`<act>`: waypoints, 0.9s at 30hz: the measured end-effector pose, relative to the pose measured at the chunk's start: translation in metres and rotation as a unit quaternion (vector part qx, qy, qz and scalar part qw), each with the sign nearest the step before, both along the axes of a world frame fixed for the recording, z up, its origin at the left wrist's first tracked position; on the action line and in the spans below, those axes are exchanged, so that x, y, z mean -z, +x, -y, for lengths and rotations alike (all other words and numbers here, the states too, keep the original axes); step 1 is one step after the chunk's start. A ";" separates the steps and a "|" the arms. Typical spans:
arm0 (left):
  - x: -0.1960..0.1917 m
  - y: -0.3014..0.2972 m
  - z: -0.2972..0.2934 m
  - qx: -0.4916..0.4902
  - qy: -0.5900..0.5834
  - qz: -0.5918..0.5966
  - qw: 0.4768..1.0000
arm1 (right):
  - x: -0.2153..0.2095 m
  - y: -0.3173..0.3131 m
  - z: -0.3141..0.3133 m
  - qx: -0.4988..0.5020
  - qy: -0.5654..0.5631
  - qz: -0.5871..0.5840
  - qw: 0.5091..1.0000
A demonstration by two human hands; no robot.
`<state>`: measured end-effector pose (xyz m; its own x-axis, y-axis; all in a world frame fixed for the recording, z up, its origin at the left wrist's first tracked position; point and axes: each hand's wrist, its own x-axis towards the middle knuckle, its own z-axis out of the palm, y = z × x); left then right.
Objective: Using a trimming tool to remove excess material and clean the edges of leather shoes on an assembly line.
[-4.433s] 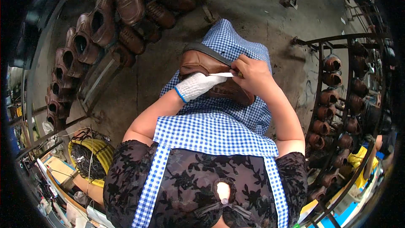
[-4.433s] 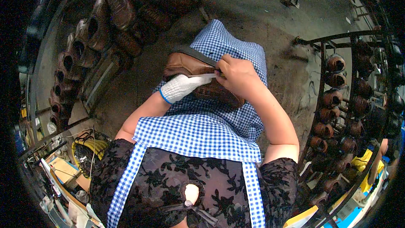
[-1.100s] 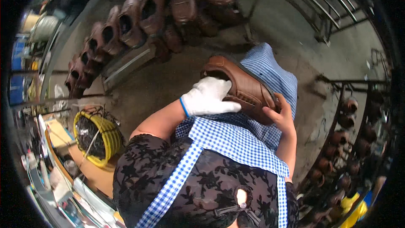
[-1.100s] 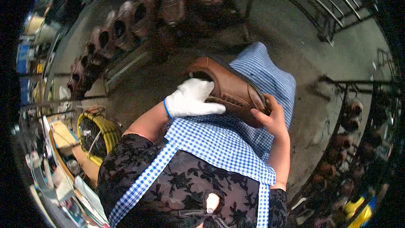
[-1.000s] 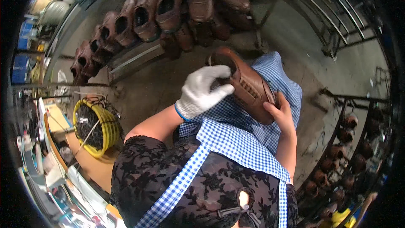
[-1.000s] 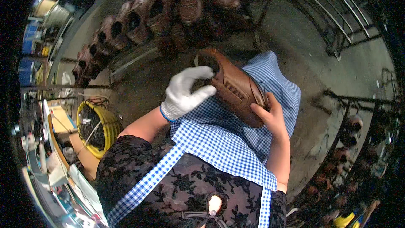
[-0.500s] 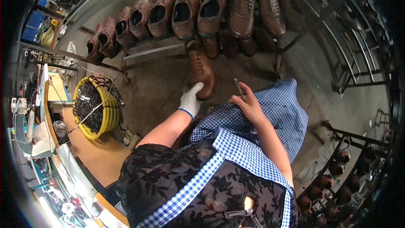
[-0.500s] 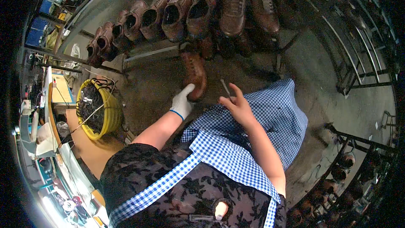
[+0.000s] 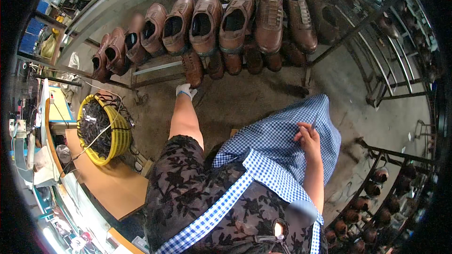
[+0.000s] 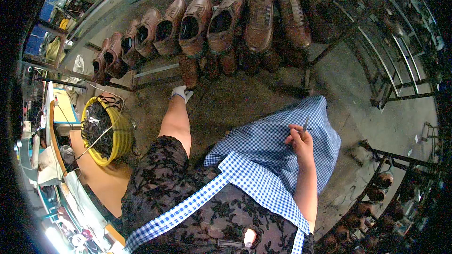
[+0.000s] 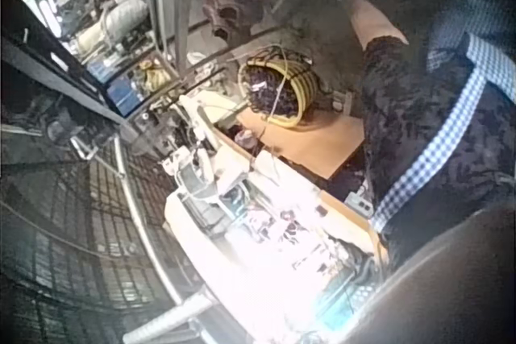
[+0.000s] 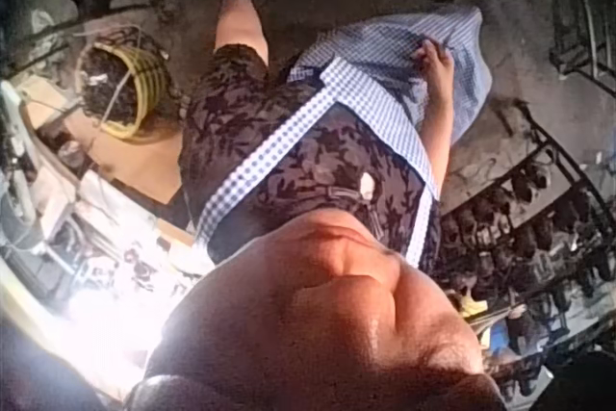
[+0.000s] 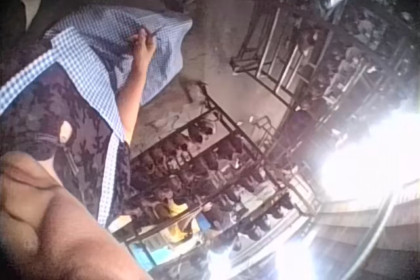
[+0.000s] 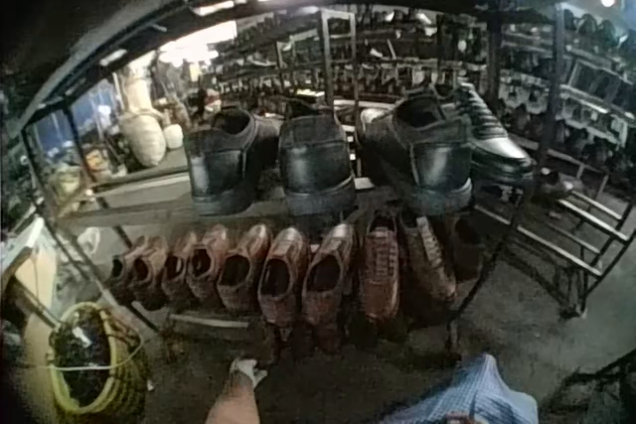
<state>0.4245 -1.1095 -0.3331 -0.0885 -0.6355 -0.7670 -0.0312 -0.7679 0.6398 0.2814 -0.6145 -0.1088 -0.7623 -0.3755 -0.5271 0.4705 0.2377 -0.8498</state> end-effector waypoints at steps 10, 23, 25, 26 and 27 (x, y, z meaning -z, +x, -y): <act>-0.143 -0.054 -0.103 0.064 -0.036 -0.267 0.961 | -0.036 -0.168 -0.036 0.120 0.056 -0.266 0.955; -0.103 -0.160 -0.123 -0.094 0.057 -0.652 0.750 | -0.150 -0.346 0.043 0.174 -0.041 -0.264 0.948; -0.107 -0.159 -0.128 -0.088 0.030 -0.646 0.757 | -0.153 -0.348 0.045 0.164 -0.008 -0.267 0.949; -0.109 -0.159 -0.130 -0.076 0.004 -0.640 0.765 | -0.154 -0.348 0.044 0.160 0.010 -0.268 0.950; -0.110 -0.158 -0.128 -0.082 0.004 -0.638 0.766 | -0.154 -0.348 0.043 0.155 0.012 -0.267 0.951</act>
<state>0.2666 -0.9814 -0.2231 -0.6884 -0.7142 -0.1269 0.7127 -0.6985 0.0651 -0.0665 -0.6576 0.0448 -0.9959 -0.0817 -0.0391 0.0237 0.1811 -0.9832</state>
